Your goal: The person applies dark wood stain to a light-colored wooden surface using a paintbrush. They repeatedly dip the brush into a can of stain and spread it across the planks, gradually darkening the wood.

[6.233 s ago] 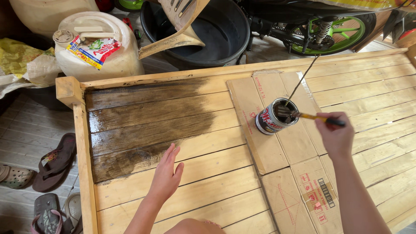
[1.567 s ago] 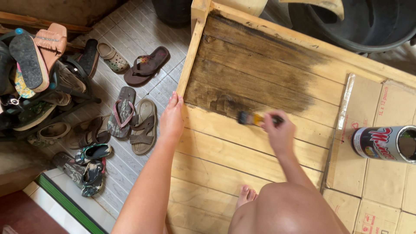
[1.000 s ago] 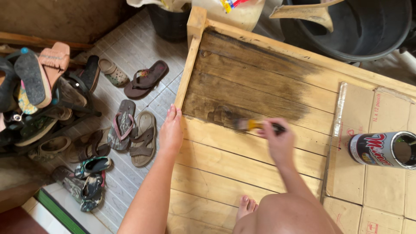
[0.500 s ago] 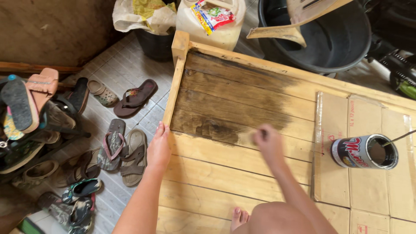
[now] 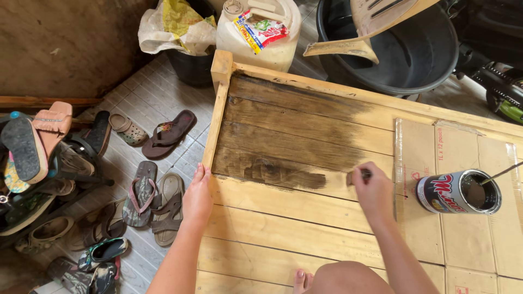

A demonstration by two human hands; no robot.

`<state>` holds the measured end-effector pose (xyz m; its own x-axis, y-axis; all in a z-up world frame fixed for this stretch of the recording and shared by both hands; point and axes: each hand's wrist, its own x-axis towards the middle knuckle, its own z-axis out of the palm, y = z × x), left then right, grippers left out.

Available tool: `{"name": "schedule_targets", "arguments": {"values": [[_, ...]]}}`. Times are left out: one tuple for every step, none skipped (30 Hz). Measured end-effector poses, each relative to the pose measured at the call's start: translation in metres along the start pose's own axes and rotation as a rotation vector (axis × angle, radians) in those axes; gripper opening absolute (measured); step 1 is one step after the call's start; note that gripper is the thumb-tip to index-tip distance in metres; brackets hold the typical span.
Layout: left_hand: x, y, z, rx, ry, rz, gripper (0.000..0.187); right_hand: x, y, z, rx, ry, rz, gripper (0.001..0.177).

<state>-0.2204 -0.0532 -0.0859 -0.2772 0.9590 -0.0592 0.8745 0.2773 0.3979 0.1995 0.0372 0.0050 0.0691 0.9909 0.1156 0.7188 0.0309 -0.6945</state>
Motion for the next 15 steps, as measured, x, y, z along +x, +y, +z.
{"name": "schedule_targets", "arguments": {"values": [[0.001,-0.001,-0.001,0.009,0.01,0.006,0.067,0.004,-0.005,0.013,0.067,-0.005,-0.06,0.016],[0.002,0.0,-0.002,0.015,0.018,0.012,0.066,0.007,-0.01,0.028,0.129,-0.011,-0.119,0.015],[0.002,0.002,-0.001,0.02,0.026,0.019,0.065,0.004,-0.015,0.044,0.088,-0.075,-0.061,0.015],[0.003,0.003,-0.001,0.024,-0.002,0.003,0.065,0.003,-0.022,0.069,0.05,-0.136,-0.005,0.015],[0.005,0.003,-0.002,0.029,-0.029,-0.012,0.066,0.005,-0.025,0.085,0.291,-0.143,0.067,0.016],[0.004,0.002,-0.003,0.036,-0.058,-0.032,0.066,0.009,-0.025,0.097,0.534,-0.153,0.141,0.018],[0.004,0.001,-0.003,0.04,-0.056,-0.036,0.066,0.013,-0.023,0.103,0.546,-0.16,0.155,0.018],[0.003,0.0,-0.003,0.044,-0.058,-0.038,0.065,0.014,-0.018,0.099,0.557,-0.167,0.173,0.019],[0.002,-0.001,-0.003,0.048,-0.059,-0.041,0.064,0.016,-0.01,0.09,0.567,-0.174,0.19,0.019],[0.003,0.0,-0.002,0.028,-0.043,-0.03,0.065,0.02,-0.001,0.072,0.563,-0.149,0.179,0.02],[0.004,0.0,-0.001,0.009,-0.027,-0.019,0.066,0.021,0.009,0.05,0.559,-0.125,0.168,0.02],[0.005,0.001,0.0,-0.01,-0.009,-0.012,0.067,0.022,0.018,0.027,0.41,-0.087,0.174,0.021],[0.006,0.002,0.001,-0.003,0.005,-0.004,0.067,0.023,0.025,0.006,0.26,-0.05,0.18,0.021],[0.004,0.001,0.001,0.008,0.018,0.0,0.067,0.023,0.03,-0.006,0.071,0.005,0.101,0.02],[0.002,0.0,0.001,0.018,0.03,0.004,0.066,0.022,0.031,-0.012,-0.117,0.06,0.019,0.019]]}}
